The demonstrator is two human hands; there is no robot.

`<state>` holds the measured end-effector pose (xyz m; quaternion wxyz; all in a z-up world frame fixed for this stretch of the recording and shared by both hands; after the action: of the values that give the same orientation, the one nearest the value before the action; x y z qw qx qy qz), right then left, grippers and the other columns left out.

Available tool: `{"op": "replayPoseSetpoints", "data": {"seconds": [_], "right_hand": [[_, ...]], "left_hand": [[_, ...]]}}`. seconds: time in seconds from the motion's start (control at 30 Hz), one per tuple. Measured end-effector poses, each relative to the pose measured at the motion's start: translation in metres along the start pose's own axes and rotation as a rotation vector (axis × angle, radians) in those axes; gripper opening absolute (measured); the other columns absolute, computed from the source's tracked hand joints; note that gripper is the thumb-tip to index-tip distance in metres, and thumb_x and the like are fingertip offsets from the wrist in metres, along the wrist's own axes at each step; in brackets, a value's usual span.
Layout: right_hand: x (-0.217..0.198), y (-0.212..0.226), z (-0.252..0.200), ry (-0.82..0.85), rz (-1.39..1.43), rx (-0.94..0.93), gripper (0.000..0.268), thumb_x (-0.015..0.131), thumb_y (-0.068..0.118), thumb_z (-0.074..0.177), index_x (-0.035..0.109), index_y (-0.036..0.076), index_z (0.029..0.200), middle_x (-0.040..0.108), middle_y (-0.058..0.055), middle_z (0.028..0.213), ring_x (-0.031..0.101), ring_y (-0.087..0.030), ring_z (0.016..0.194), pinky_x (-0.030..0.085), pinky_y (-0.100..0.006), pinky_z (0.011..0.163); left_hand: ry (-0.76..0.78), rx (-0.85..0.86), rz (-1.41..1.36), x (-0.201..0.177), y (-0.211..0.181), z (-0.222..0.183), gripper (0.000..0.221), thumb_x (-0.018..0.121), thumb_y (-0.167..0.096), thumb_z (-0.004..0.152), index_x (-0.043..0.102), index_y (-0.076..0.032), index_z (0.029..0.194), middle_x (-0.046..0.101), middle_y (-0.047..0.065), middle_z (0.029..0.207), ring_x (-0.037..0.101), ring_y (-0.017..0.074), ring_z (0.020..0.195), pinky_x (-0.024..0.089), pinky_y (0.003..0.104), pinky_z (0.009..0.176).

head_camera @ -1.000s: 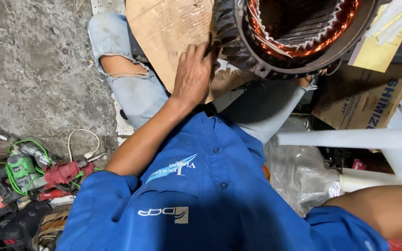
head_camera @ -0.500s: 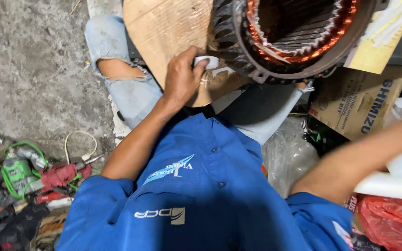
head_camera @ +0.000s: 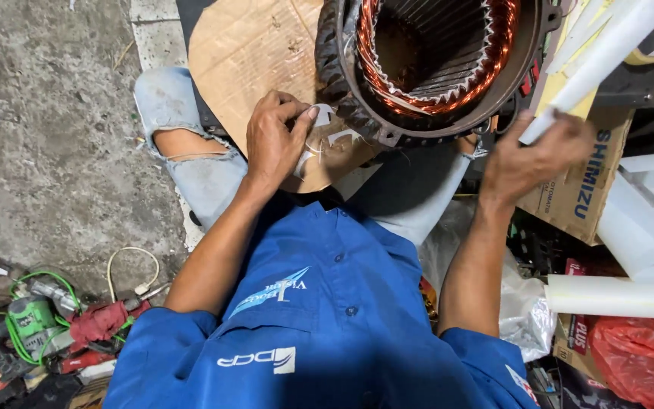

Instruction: Manually inserting and trimming insulation paper strips into the slots of an electric motor stator during a repair process.

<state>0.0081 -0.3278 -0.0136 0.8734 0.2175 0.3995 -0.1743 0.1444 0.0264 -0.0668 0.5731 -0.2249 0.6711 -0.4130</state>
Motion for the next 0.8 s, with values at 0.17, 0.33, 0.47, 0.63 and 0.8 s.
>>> {"op": "replayPoseSetpoints", "data": {"seconds": [0.17, 0.33, 0.47, 0.63, 0.8], "right_hand": [[0.077, -0.048, -0.039, 0.525, 0.053, -0.106, 0.033, 0.075, -0.004, 0.08, 0.063, 0.005, 0.11, 0.055, -0.015, 0.105, 0.058, -0.04, 0.101, 0.049, -0.054, 0.086], [0.091, -0.054, -0.027, 0.579, 0.09, 0.006, 0.023, 0.071, 0.007, 0.089, 0.06, 0.005, 0.109, 0.056, -0.018, 0.1, 0.063, -0.05, 0.094, 0.052, -0.062, 0.079], [0.059, -0.024, -0.008, 0.622, 0.155, 0.132, 0.033, 0.072, -0.007, 0.088, 0.065, -0.005, 0.12, 0.068, -0.026, 0.098, 0.071, -0.046, 0.092, 0.059, -0.052, 0.079], [0.004, -0.008, -0.007, 0.557, 0.278, 0.254, 0.043, 0.074, -0.004, 0.09, 0.062, -0.007, 0.132, 0.069, -0.031, 0.101, 0.073, -0.041, 0.095, 0.059, -0.045, 0.081], [-0.044, -0.028, -0.021, 0.454, 0.513, 0.368, 0.038, 0.076, -0.004, 0.089, 0.064, -0.006, 0.125, 0.061, -0.016, 0.098, 0.056, -0.017, 0.086, 0.051, -0.026, 0.076]], "left_hand": [[-0.011, -0.046, -0.069, -0.008, 0.0, -0.004, 0.007, 0.077, -0.02, 0.095, 0.081, -0.014, 0.097, 0.065, 0.016, 0.084, 0.069, 0.0422, 0.085, 0.054, 0.049, 0.077], [-0.057, -0.057, -0.095, -0.018, 0.009, -0.003, 0.007, 0.078, -0.017, 0.095, 0.082, -0.017, 0.102, 0.065, 0.011, 0.079, 0.07, 0.0327, 0.08, 0.055, 0.043, 0.075], [-0.085, -0.048, -0.085, -0.026, 0.003, -0.001, 0.008, 0.075, -0.019, 0.096, 0.078, -0.012, 0.097, 0.064, 0.015, 0.081, 0.07, 0.0405, 0.082, 0.054, 0.047, 0.073], [-0.128, -0.007, -0.151, -0.044, -0.015, -0.001, 0.015, 0.064, -0.013, 0.102, 0.065, 0.001, 0.1, 0.057, 0.023, 0.087, 0.065, 0.0509, 0.084, 0.052, 0.055, 0.072], [-0.121, -0.042, -0.305, -0.065, -0.029, -0.006, 0.008, 0.073, -0.011, 0.1, 0.076, -0.008, 0.093, 0.073, 0.008, 0.07, 0.075, 0.0196, 0.067, 0.057, 0.03, 0.06]]}}
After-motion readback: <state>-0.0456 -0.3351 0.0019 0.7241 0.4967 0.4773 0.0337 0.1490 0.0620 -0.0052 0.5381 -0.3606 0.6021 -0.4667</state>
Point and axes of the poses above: each hand's wrist, its own z-axis towards the middle knuckle, its own x-axis out of the palm, y = z × x, the point moved 6 cm from there along z, towards the middle knuckle
